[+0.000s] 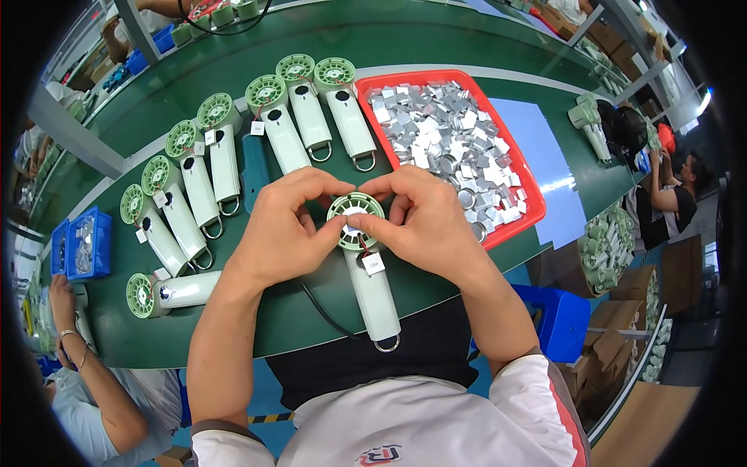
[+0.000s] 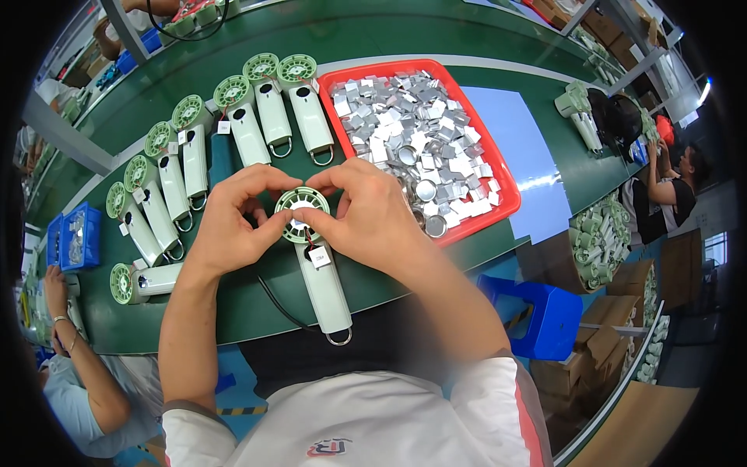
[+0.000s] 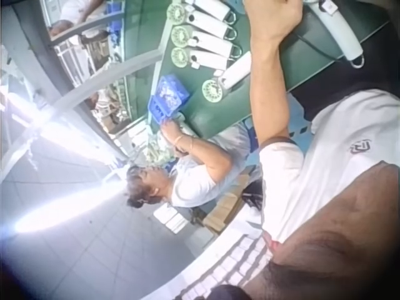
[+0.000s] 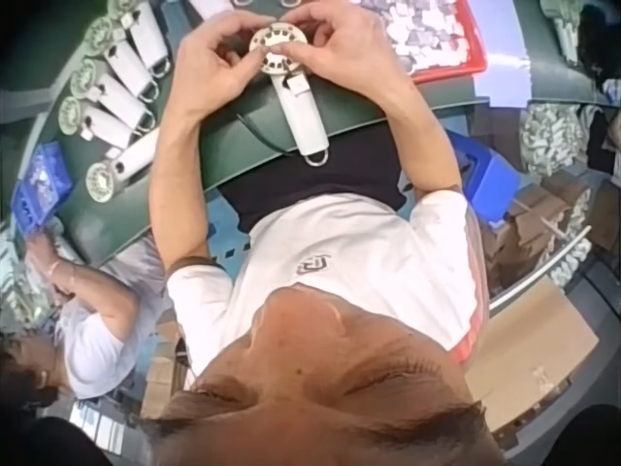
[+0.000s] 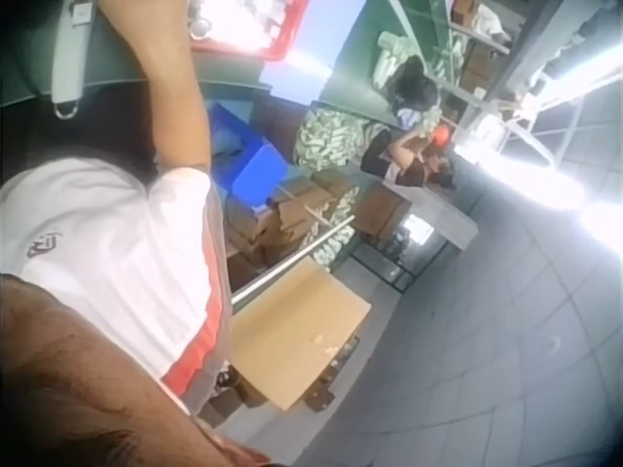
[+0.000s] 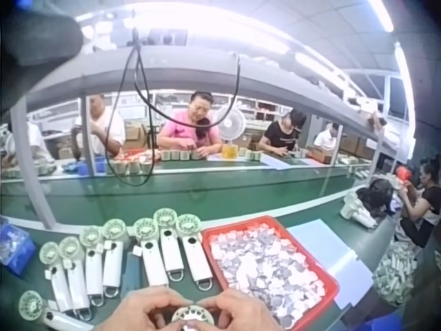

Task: The person assembles handheld fans by peeling and applying adhesive pads onto the fan heads, placing round metal caps into the fan centers, and attaching square modules by hand.

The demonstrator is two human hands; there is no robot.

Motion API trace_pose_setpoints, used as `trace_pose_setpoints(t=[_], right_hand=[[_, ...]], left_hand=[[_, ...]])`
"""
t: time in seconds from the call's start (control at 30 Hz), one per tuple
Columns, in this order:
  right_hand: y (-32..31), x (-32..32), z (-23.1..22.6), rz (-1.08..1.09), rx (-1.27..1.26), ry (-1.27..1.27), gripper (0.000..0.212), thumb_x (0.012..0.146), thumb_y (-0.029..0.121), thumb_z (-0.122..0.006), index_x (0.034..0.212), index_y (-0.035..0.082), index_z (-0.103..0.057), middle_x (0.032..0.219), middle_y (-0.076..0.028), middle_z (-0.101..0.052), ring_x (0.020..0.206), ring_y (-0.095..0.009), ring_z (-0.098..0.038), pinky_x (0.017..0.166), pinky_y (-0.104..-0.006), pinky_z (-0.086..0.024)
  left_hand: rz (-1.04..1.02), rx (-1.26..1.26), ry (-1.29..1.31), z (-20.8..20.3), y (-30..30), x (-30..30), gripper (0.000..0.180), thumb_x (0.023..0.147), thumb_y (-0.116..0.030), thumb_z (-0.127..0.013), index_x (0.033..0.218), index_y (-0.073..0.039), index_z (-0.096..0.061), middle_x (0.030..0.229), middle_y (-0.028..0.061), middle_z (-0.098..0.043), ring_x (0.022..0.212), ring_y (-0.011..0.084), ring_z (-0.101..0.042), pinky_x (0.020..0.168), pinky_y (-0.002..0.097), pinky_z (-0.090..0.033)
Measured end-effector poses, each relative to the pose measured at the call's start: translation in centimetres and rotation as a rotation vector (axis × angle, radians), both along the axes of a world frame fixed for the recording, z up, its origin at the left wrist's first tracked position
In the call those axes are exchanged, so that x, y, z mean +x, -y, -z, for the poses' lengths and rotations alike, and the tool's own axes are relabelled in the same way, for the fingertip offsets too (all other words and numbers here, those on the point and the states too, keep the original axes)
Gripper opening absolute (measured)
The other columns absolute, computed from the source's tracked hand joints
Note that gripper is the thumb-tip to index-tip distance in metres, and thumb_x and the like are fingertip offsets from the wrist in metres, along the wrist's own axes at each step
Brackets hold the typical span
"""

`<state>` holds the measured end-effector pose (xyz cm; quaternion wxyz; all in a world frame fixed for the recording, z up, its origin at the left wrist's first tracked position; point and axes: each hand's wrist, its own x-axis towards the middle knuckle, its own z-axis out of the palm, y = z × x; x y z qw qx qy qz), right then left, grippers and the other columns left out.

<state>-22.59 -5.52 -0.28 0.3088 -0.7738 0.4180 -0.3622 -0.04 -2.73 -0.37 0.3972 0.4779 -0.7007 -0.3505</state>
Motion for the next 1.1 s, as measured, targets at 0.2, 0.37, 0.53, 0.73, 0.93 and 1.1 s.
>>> trace_pose_setpoints(t=[0.2, 0.37, 0.53, 0.73, 0.93, 1.1], right_hand=[[-0.2, -0.1, -0.4, -0.012, 0.095, 0.013, 0.032, 0.085, 0.016, -0.094, 0.110, 0.001, -0.081, 0.094, -0.006, -0.071, 0.063, -0.006, -0.060, 0.058, -0.0242, -0.048], [-0.9, -0.7, -0.4, 0.017, 0.006, 0.103, 0.018, 0.090, 0.007, -0.086, 0.106, 0.002, -0.080, 0.095, -0.006, -0.069, 0.066, -0.008, -0.061, 0.058, -0.0248, -0.048], [-1.6, -1.5, -1.0, -0.090, -0.207, 0.025, 0.011, 0.091, -0.001, -0.079, 0.101, 0.003, -0.079, 0.093, -0.007, -0.065, 0.066, -0.011, -0.062, 0.059, -0.0266, -0.049], [-1.8, -0.8, 0.0, -0.130, -0.346, 0.007, 0.012, 0.086, 0.001, -0.081, 0.097, 0.004, -0.079, 0.092, -0.011, -0.065, 0.073, -0.024, -0.067, 0.062, -0.0347, -0.054], [-2.1, -0.6, 0.2, -0.071, -0.469, -0.029, 0.010, 0.082, 0.003, -0.080, 0.092, 0.004, -0.077, 0.089, -0.010, -0.063, 0.072, -0.024, -0.064, 0.061, -0.0362, -0.054], [-2.4, -0.9, 0.0, -0.081, -0.457, -0.018, 0.010, 0.084, 0.003, -0.079, 0.093, 0.003, -0.076, 0.090, -0.011, -0.062, 0.076, -0.027, -0.065, 0.064, -0.0388, -0.055]], left_hand=[[-0.035, 0.046, -0.043, -0.1, 0.1, -0.3, 0.033, 0.083, 0.000, -0.079, 0.117, -0.001, -0.079, 0.107, 0.0070, -0.072, 0.085, 0.0109, -0.069, 0.057, 0.0231, -0.053], [-0.054, 0.079, -0.029, -0.1, -0.1, 0.0, 0.033, 0.084, 0.000, -0.080, 0.117, -0.001, -0.079, 0.106, 0.0067, -0.072, 0.084, 0.0103, -0.068, 0.057, 0.0230, -0.052], [-0.028, 0.080, -0.002, -0.7, -0.1, -0.4, 0.034, 0.086, 0.007, -0.076, 0.118, 0.000, -0.077, 0.112, 0.0029, -0.069, 0.090, 0.0061, -0.064, 0.059, 0.0187, -0.047], [-0.064, 0.094, -0.039, -0.3, -0.2, -0.2, 0.034, 0.083, 0.002, -0.080, 0.117, -0.001, -0.078, 0.104, 0.0050, -0.070, 0.069, 0.0052, -0.060, 0.056, 0.0213, -0.047], [-0.069, 0.105, -0.065, -0.4, -0.3, -0.5, 0.041, 0.082, 0.006, -0.078, 0.123, 0.000, -0.075, 0.109, 0.0061, -0.071, 0.074, 0.0041, -0.061, 0.055, 0.0190, -0.047], [-0.062, 0.079, -0.074, -0.3, -0.1, -0.8, 0.050, 0.082, 0.007, -0.077, 0.131, -0.001, -0.071, 0.111, 0.0088, -0.075, 0.089, 0.0069, -0.065, 0.056, 0.0199, -0.050]])
